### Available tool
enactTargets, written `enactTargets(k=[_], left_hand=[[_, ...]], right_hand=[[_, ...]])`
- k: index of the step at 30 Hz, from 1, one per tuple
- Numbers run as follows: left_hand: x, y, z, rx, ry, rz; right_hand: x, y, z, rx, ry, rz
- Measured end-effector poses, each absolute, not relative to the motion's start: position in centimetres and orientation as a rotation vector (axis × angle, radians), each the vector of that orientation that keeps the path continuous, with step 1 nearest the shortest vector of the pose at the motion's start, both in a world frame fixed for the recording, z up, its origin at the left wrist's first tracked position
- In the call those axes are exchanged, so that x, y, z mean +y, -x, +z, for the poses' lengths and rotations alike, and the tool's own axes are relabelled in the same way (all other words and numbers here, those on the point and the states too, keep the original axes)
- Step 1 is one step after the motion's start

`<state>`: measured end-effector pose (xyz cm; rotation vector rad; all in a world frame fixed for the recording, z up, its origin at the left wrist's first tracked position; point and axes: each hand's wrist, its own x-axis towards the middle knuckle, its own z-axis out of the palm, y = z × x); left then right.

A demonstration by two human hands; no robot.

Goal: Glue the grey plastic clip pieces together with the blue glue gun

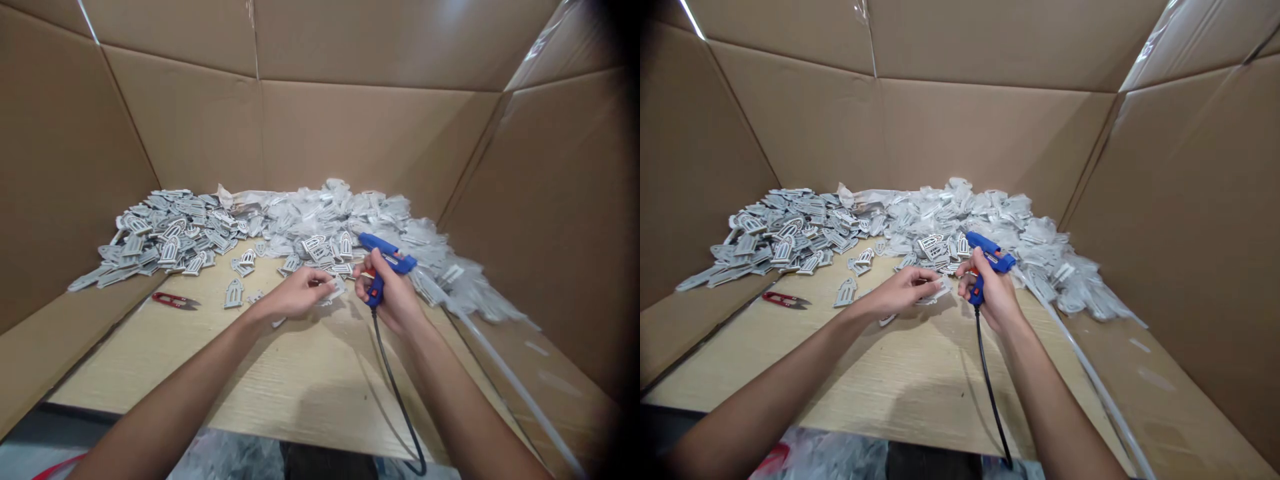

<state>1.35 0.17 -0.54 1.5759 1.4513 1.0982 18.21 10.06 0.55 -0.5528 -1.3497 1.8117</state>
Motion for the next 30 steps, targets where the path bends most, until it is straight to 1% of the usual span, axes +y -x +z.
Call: enactTargets(k=[4, 7, 14, 17, 20, 22, 26, 28, 30], left_hand=[[0.3, -1.3, -0.4, 1.412, -1.584, 1.171], [0.0, -1.6, -0.2, 1.336, -1.564, 1.151], [-0.6, -2.0, 0.1, 1.306, -1.550, 0.979], [-0.5, -1.8, -0.3, 1.379, -1.541, 0.963], [-0.2, -1.4, -0.8, 1.453, -1.479, 1.009], [0.1, -1.2, -1.0, 1.467, -1.431, 1.076], [0.3, -1.2, -0.9, 1.421, -1.427, 1.198], [0.3, -1.3, -0.7, 1.405, -1.446, 1.173], [0.1, -1.4, -0.5, 1.410, -1.465, 1.108]], right_hand=[[10.8, -18.1, -0.7, -1.522, 0.766, 1.621], [11.1, -18.1, -1.5, -1.616, 0.870, 1.571], [10.4, -17.8, -0.3, -1.261, 0.568, 1.974], [10.4, -18.3, 0.5, -1.156, 0.473, 2.037], [10.4, -18.8, 0.9, -1.210, 0.421, 2.068], [10.4, -18.9, 0.7, -1.318, 0.456, 2.009], [10.4, -18.4, -0.5, -1.601, 0.642, 1.765], [10.5, -18.1, -1.1, -1.664, 0.670, 1.681], [10.5, -17.8, -1.3, -1.633, 0.640, 1.681]])
